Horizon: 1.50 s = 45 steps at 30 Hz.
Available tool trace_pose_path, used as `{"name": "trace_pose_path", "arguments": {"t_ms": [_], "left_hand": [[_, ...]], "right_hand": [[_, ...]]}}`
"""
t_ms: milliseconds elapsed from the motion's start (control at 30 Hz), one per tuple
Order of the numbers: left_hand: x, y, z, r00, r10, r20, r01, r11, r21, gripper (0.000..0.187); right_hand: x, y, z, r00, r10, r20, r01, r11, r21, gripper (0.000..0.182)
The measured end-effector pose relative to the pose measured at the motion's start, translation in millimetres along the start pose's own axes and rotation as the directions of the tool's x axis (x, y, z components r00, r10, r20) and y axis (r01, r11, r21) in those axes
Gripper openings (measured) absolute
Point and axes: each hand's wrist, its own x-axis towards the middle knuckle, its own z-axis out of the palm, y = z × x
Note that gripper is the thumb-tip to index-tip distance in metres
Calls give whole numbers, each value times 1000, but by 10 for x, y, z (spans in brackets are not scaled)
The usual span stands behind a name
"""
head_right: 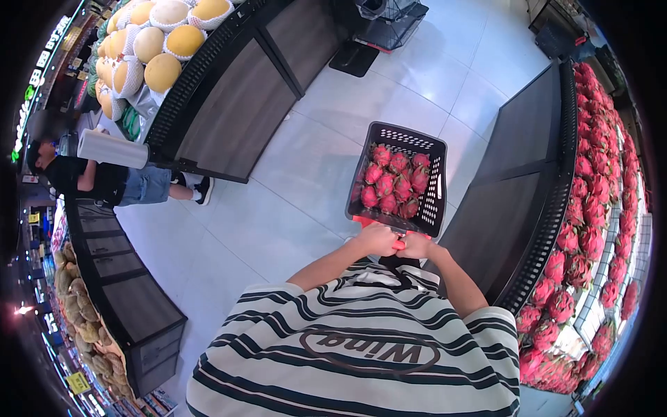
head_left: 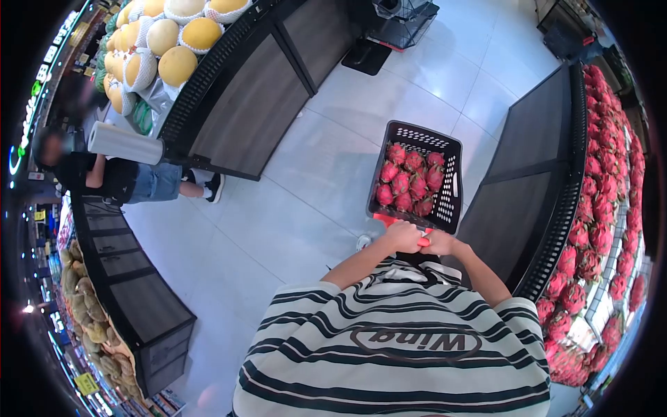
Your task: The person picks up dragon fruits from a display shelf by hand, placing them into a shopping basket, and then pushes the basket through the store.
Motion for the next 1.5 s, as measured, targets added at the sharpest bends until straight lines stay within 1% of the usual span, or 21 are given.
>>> {"name": "trace_pose_path", "arguments": {"t_ms": [33, 67, 133, 200, 233, 267, 300, 433, 500, 533, 667, 700, 733, 800, 833, 867, 1000, 1033, 1133, 1467, 1500], "left_hand": [[20, -32, -54, 999, -11, 43, 10, 1000, 9, 29], [111, -29, -145, 997, -7, 77, 5, 1000, 23, 29], [253, -70, -239, 997, -25, 72, 21, 998, 51, 29], [-21, -255, -391, 990, -105, 91, 100, 993, 58, 30], [-11, -300, -481, 991, -95, 99, 86, 992, 87, 31], [104, -318, -592, 993, -74, 87, 63, 991, 119, 32], [92, -323, -668, 994, -72, 81, 58, 986, 158, 31], [82, -410, -820, 991, -132, -3, 130, 977, 167, 30], [72, -502, -893, 992, -109, -56, 118, 975, 186, 28], [91, -553, -940, 992, -112, -58, 120, 976, 181, 28], [150, -749, -1168, 998, -62, -8, 62, 978, 199, 28], [194, -741, -1181, 999, -42, 24, 36, 980, 195, 28], [294, -726, -1208, 999, 4, 32, -10, 981, 191, 28], [348, -786, -1311, 998, -24, 64, 14, 988, 154, 29], [331, -865, -1325, 996, 9, 85, -22, 987, 160, 30], [353, -884, -1365, 997, 28, 74, -41, 982, 186, 31], [515, -1065, -1583, 998, 52, 19, -54, 989, 139, 29], [555, -1045, -1559, 998, 58, -8, -57, 992, 114, 29], [722, -1154, -1654, 995, 100, -29, -96, 990, 102, 28], [1440, -1459, -1982, 965, 260, -21, -257, 962, 90, 28], [1507, -1486, -2021, 965, 262, -12, -260, 962, 89, 28]], "right_hand": [[64, 42, -53, 999, -32, 20, 34, 993, -110, 33], [25, 64, -115, 1000, -28, 9, 28, 994, -110, 33], [146, -29, -232, 985, -170, -32, 166, 982, -90, 33], [353, -155, -187, 971, -240, 19, 241, 969, -62, 32], [354, -216, -237, 968, -245, -51, 242, 968, -61, 32], [327, -228, -393, 961, -244, -130, 235, 969, -81, 32], [329, -278, -461, 979, -178, -98, 178, 984, -13, 34], [440, -496, -671, 987, -122, -109, 112, 989, -93, 37], [492, -525, -738, 990, -109, -94, 105, 993, -48, 37], [525, -541, -782, 990, -99, -99, 99, 995, -7, 37], [642, -596, -909, 988, -97, -118, 93, 995, -45, 36], [643, -618, -971, 992, -84, -94, 86, 996, 14, 37], [585, -600, -1036, 992, -45, -118, 49, 998, 27, 37], [604, -630, -1128, 988, -76, -131, 74, 997, -17, 37], [706, -592, -1061, 985, -72, -159, 73, 997, 1, 38], [738, -584, -1117, 990, -76, -120, 75, 997, -10, 39], [714, -696, -1458, 981, -83, -177, 90, 995, 35, 38], [739, -679, -1497, 986, -39, -163, 46, 998, 41, 38], [860, -552, -1603, 982, -34, -183, 34, 999, -7, 33], [883, -522, -2235, 939, 104, -328, -123, 992, -39, 29], [909, -478, -2273, 934, 82, -348, -105, 993, -46, 29]]}}
